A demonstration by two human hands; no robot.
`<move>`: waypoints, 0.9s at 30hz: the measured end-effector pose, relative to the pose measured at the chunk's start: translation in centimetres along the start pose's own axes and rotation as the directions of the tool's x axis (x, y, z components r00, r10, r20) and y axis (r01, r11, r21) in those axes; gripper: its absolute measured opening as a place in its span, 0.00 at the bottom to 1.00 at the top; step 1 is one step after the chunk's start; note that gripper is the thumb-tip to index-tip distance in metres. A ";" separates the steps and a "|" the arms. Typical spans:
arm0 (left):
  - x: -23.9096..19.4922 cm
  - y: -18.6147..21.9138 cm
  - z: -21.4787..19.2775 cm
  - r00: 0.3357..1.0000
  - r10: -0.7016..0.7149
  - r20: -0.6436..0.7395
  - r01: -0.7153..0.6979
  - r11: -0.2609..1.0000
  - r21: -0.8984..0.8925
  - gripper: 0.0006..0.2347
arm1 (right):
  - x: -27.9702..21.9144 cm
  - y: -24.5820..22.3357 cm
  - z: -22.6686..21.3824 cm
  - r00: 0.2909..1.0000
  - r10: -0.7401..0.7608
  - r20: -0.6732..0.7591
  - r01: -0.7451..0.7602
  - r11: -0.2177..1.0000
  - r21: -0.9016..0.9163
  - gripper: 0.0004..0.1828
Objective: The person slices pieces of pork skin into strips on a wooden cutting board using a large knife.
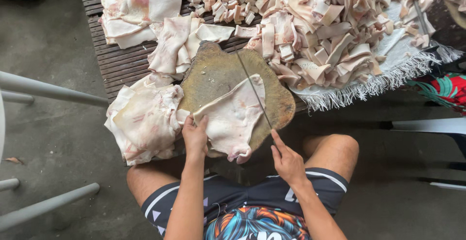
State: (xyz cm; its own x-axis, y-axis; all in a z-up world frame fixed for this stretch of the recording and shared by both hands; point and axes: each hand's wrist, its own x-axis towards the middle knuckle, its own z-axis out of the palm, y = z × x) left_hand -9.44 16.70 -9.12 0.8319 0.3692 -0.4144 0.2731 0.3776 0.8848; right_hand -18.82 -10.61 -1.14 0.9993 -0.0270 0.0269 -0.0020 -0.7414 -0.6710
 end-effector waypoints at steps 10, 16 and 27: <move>-2.1 1.5 -2.0 0.980 -0.171 0.102 0.181 0.980 -0.089 0.11 | -2.9 -3.7 -8.6 0.936 -0.312 -0.165 0.352 0.799 0.487 0.30; -1.0 2.7 -1.2 0.975 -0.214 0.059 0.218 0.974 -0.067 0.12 | -0.3 -2.2 -3.1 0.908 -0.353 -0.225 0.388 0.911 0.139 0.29; -0.6 2.8 -1.2 0.990 -0.137 0.035 0.135 0.989 0.055 0.10 | -0.7 -2.6 -6.4 0.997 0.004 0.075 -0.032 0.926 0.375 0.33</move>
State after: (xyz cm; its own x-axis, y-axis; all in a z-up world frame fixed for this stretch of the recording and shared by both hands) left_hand -9.79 18.55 -6.62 0.8030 0.2838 -0.5240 0.4091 0.3769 0.8310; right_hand -19.76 -12.93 5.35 0.9993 0.0207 -0.0316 -0.0195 -0.4344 -0.9005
